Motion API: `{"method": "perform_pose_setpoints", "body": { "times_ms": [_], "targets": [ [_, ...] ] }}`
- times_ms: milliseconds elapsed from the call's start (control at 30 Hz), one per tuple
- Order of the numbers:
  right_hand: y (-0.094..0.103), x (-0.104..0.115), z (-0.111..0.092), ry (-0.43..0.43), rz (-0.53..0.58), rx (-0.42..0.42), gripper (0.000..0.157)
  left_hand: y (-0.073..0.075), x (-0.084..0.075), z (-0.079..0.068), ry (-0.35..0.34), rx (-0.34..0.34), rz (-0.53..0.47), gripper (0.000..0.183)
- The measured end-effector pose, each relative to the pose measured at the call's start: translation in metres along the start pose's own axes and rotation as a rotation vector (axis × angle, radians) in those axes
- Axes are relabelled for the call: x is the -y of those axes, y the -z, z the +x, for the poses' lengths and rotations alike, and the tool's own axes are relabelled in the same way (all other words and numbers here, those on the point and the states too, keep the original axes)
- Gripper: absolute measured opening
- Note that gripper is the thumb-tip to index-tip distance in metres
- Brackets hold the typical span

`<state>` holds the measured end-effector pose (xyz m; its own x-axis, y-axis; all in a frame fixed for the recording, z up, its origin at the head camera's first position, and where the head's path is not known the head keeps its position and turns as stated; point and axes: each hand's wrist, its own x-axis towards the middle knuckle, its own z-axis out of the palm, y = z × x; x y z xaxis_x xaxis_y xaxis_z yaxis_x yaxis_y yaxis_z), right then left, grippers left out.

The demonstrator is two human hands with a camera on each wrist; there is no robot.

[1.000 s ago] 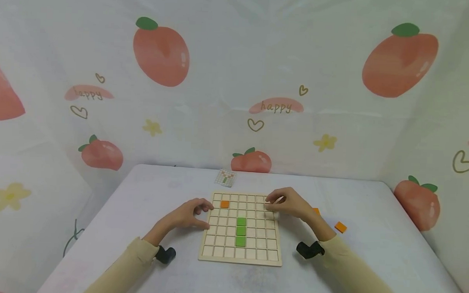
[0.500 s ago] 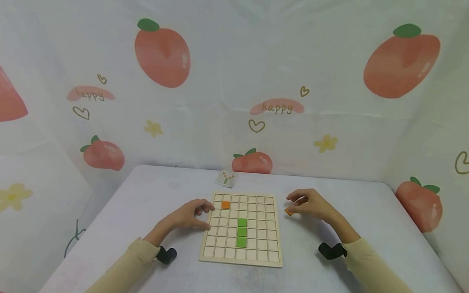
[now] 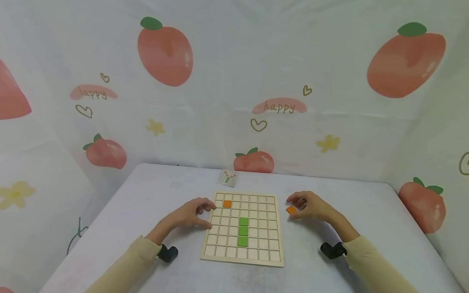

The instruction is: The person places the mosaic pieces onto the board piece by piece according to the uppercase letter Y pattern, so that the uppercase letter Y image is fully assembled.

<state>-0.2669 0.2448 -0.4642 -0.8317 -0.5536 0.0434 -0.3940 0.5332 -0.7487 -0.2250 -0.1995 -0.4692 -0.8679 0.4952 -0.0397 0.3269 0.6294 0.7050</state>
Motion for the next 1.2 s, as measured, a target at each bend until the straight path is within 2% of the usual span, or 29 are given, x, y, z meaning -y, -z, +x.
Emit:
{"method": "perform_pose_setpoints", "body": {
  "times_ms": [200,600,900,1200],
  "targets": [
    [-0.0023,0.0013,0.0011,0.001,-0.03,-0.033,0.035,0.0014,-0.0018,0.0001,-0.007,0.001,-0.009,0.055],
    [-0.0064,0.0079,0.0014,-0.078,-0.002,-0.05,0.024,-0.0009,-0.0018,-0.0014,0.009,-0.005,0.007,0.055],
    [-0.0074,0.0066,0.0018,-0.062,0.029,-0.047,0.024,-0.001,-0.0009,0.0,0.022,-0.003,-0.001,0.054],
    [-0.007,0.003,0.0025,-0.009,0.058,-0.034,0.025,-0.0003,0.0014,0.0006,-0.015,-0.004,0.004,0.052]
  ]
}}
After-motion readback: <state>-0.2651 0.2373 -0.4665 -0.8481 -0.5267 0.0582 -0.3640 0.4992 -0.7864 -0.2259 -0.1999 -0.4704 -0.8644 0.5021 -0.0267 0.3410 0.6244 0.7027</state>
